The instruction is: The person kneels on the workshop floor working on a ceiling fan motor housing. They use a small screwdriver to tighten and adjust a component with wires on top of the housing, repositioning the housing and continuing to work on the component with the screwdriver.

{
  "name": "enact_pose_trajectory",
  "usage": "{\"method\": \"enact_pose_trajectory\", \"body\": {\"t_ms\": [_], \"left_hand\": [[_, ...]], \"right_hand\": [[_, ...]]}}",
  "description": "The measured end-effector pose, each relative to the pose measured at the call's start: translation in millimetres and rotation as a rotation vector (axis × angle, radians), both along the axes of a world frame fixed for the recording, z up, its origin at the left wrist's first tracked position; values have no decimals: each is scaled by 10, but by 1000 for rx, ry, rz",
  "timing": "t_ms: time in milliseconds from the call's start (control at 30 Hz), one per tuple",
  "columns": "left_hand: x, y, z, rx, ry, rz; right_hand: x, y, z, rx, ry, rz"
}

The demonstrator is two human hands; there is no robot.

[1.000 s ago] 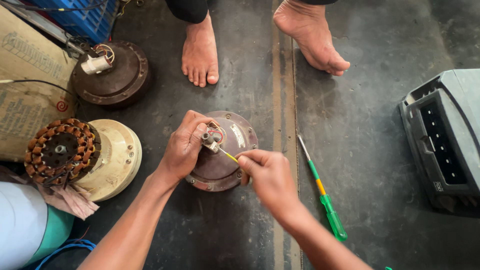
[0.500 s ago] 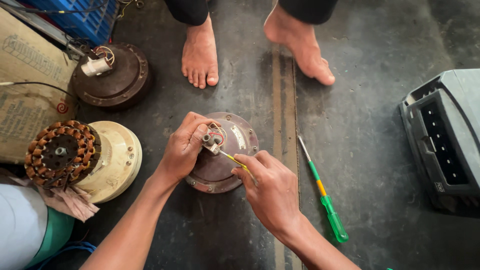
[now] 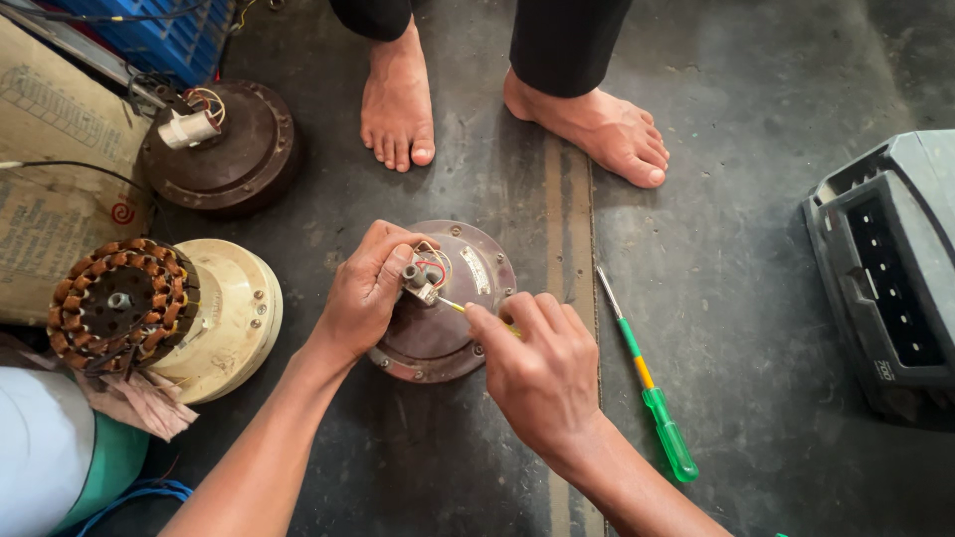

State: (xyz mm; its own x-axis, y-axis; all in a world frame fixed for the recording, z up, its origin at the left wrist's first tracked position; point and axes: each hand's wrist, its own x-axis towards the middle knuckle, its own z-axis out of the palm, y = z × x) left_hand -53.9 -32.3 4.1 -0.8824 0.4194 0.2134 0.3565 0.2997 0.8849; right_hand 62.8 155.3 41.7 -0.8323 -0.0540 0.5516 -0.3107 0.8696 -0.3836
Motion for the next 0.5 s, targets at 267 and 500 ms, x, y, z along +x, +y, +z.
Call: {"method": "enact_pose_trajectory", "body": {"t_ms": [267, 500], "left_hand": [[-6, 5, -4, -2, -5, -2], [-16, 8, -20, -6, 9, 5]], "right_hand": [[-60, -2, 33, -429, -331, -53], [-178, 29, 126, -712, -783, -177]]}}
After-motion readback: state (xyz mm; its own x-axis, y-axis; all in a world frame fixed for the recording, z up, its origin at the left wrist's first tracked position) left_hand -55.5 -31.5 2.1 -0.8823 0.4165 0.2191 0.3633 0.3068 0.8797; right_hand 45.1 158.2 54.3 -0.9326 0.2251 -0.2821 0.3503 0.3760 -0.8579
